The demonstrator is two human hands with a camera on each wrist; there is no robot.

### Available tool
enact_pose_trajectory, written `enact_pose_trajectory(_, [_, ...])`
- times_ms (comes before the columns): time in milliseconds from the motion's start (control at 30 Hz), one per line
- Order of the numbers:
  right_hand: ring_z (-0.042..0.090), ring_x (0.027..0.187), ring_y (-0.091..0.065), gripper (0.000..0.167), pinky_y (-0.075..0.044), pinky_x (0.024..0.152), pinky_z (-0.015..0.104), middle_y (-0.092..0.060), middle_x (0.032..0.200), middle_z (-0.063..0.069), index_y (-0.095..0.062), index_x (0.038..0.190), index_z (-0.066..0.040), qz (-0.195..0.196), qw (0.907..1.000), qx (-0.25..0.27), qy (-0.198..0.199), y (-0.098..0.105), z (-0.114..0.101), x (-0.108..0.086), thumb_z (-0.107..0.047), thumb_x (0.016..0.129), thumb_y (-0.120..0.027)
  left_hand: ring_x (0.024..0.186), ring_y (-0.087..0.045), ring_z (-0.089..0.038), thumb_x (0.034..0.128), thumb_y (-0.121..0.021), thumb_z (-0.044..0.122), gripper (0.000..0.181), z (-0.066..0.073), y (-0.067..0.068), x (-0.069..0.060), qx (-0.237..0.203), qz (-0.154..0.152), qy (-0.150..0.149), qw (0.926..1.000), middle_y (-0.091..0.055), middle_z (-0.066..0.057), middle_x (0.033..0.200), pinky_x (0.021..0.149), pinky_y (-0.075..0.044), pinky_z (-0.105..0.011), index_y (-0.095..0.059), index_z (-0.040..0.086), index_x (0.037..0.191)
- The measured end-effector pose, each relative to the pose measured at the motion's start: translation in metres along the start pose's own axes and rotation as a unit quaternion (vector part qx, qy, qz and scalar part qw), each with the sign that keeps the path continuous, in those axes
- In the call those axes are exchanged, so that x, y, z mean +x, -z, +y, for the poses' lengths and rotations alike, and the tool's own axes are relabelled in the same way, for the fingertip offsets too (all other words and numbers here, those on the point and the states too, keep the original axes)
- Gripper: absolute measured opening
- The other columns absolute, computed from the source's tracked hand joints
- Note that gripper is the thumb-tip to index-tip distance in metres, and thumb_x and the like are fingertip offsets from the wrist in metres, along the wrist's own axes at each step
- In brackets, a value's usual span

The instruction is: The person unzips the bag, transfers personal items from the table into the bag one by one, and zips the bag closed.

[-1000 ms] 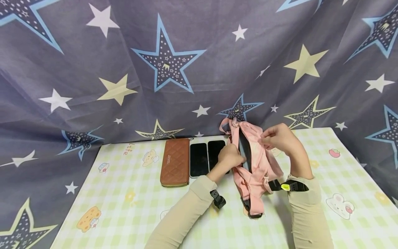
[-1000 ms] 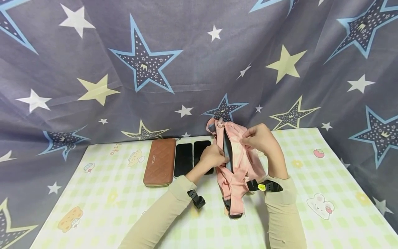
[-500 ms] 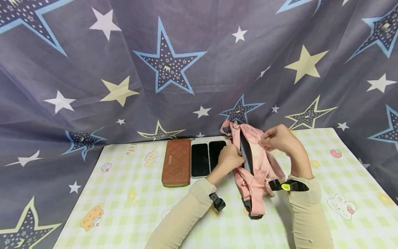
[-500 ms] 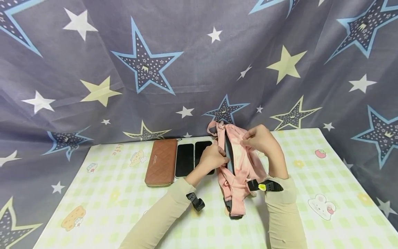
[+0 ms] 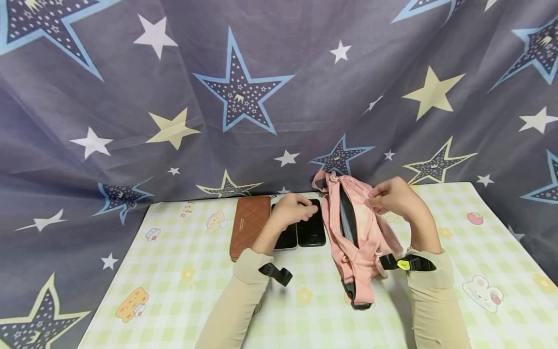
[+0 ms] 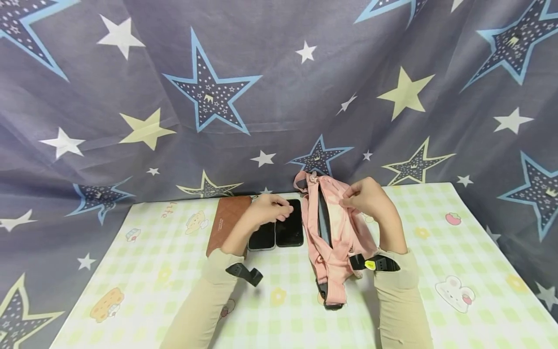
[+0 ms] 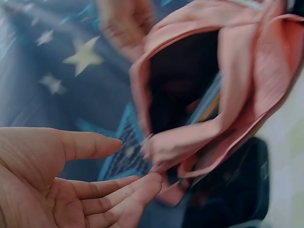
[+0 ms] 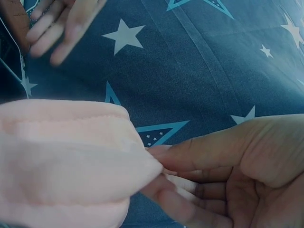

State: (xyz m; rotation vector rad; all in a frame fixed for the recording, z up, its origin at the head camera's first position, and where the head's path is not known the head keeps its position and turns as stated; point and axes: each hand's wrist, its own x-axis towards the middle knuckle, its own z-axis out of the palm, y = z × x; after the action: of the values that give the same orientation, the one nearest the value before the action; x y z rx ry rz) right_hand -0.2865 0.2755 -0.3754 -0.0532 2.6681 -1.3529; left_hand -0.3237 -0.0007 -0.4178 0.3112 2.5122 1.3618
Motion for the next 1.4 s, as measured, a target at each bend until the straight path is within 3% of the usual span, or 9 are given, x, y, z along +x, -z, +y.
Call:
enact_pose_trajectory(133, [0.008, 0.063, -0.067, 0.024, -0.06, 0.063, 0.028, -0.075, 0.077, 0.007, -0.069, 0.104, 0.016, -0.004, 1.0, 0.001, 0.001, -0.002, 0.0, -0.001, -0.005, 0.092, -0.072, 0.086, -0.076, -0.03, 0.0934, -0.069, 0.018, 0.029, -0.017, 0.028, -0.01, -0.084, 0.01, 0.02, 0.9962, -0.077, -0.018, 0.093, 0.065, -0.053, -0.022, -0.072, -0.003, 0.113])
enact_pose_trajectory(333, [0.009, 0.064, -0.067, 0.024, -0.062, 0.065, 0.031, -0.075, 0.077, 0.008, -0.068, 0.105, 0.017, -0.012, 0.9999, 0.008, 0.002, -0.006, 0.0, -0.003, -0.003, 0.092, -0.071, 0.09, -0.075, -0.024, 0.0958, -0.065, 0.016, 0.034, -0.047, 0.069, -0.027, -0.149, 0.061, 0.053, 0.9856, -0.077, -0.017, 0.102, 0.081, -0.059, -0.03, -0.068, -0.006, 0.121])
enact_pose_trajectory(400, [0.009, 0.064, -0.068, 0.024, -0.062, 0.066, 0.031, -0.075, 0.078, 0.008, -0.068, 0.105, 0.017, -0.013, 0.9999, 0.009, 0.004, -0.007, -0.001, -0.003, -0.003, 0.092, -0.07, 0.09, -0.074, -0.019, 0.0966, -0.064, 0.017, 0.036, -0.056, 0.083, -0.032, -0.157, 0.079, 0.064, 0.9824, -0.077, -0.017, 0.106, 0.089, -0.058, -0.036, -0.067, -0.006, 0.124])
enact_pose_trajectory(667, [0.008, 0.064, -0.068, 0.022, -0.062, 0.065, 0.03, -0.075, 0.079, 0.009, -0.07, 0.104, 0.015, -0.003, 0.9997, -0.007, 0.022, -0.005, -0.006, -0.004, -0.004, 0.092, -0.071, 0.131, -0.056, -0.038, 0.1018, -0.059, 0.033, 0.053, -0.078, 0.125, -0.048, -0.131, 0.098, 0.125, 0.9786, -0.055, -0.026, 0.144, 0.114, -0.043, -0.05, -0.055, -0.002, 0.141])
enact_pose_trajectory(867, [0.008, 0.063, -0.068, 0.023, -0.062, 0.064, 0.029, -0.076, 0.08, 0.009, -0.07, 0.105, 0.015, 0.0, 0.9997, -0.016, 0.02, -0.002, -0.004, -0.003, -0.005, 0.092, -0.071, 0.129, -0.053, -0.032, 0.1031, -0.056, 0.036, 0.058, -0.092, 0.136, -0.048, -0.117, 0.083, 0.177, 0.9736, -0.051, -0.022, 0.143, 0.11, -0.044, -0.046, -0.05, -0.003, 0.146])
enact_pose_trajectory(1100, [0.008, 0.064, -0.068, 0.026, -0.061, 0.064, 0.029, -0.076, 0.082, 0.009, -0.068, 0.107, 0.016, -0.009, 0.9997, -0.021, 0.013, -0.002, -0.001, -0.001, -0.005, 0.093, -0.07, 0.073, -0.054, -0.01, 0.1017, -0.06, 0.037, 0.053, -0.105, 0.135, -0.045, -0.094, 0.078, 0.207, 0.9707, -0.057, 0.001, 0.082, 0.074, -0.049, -0.029, -0.057, -0.005, 0.134])
enact_pose_trajectory(1200, [0.007, 0.064, -0.068, 0.025, -0.061, 0.064, 0.028, -0.076, 0.081, 0.008, -0.068, 0.107, 0.016, -0.01, 0.9997, -0.022, 0.01, -0.004, 0.0, -0.001, -0.005, 0.093, -0.07, 0.085, -0.062, -0.015, 0.1013, -0.061, 0.035, 0.056, -0.11, 0.132, -0.044, -0.09, 0.077, 0.221, 0.968, -0.063, -0.006, 0.094, 0.085, -0.054, -0.034, -0.056, -0.007, 0.136])
enact_pose_trajectory(1300, [0.007, 0.063, -0.067, 0.025, -0.061, 0.063, 0.028, -0.075, 0.08, 0.007, -0.067, 0.107, 0.017, -0.012, 0.9996, -0.022, 0.011, -0.003, 0.0, 0.0, -0.004, 0.093, -0.07, 0.112, -0.066, -0.031, 0.1013, -0.061, 0.036, 0.061, -0.11, 0.129, -0.042, -0.076, 0.069, 0.232, 0.9673, -0.063, -0.021, 0.125, 0.103, -0.053, -0.044, -0.051, -0.009, 0.141])
enact_pose_trajectory(1400, [0.007, 0.063, -0.067, 0.025, -0.061, 0.063, 0.027, -0.075, 0.079, 0.006, -0.068, 0.106, 0.017, -0.011, 0.9996, -0.024, 0.012, -0.002, -0.001, 0.0, -0.005, 0.093, -0.071, 0.121, -0.065, -0.037, 0.0997, -0.062, 0.036, 0.063, -0.111, 0.126, -0.041, -0.06, 0.062, 0.234, 0.9684, -0.06, -0.027, 0.135, 0.103, -0.053, -0.047, -0.052, -0.011, 0.14])
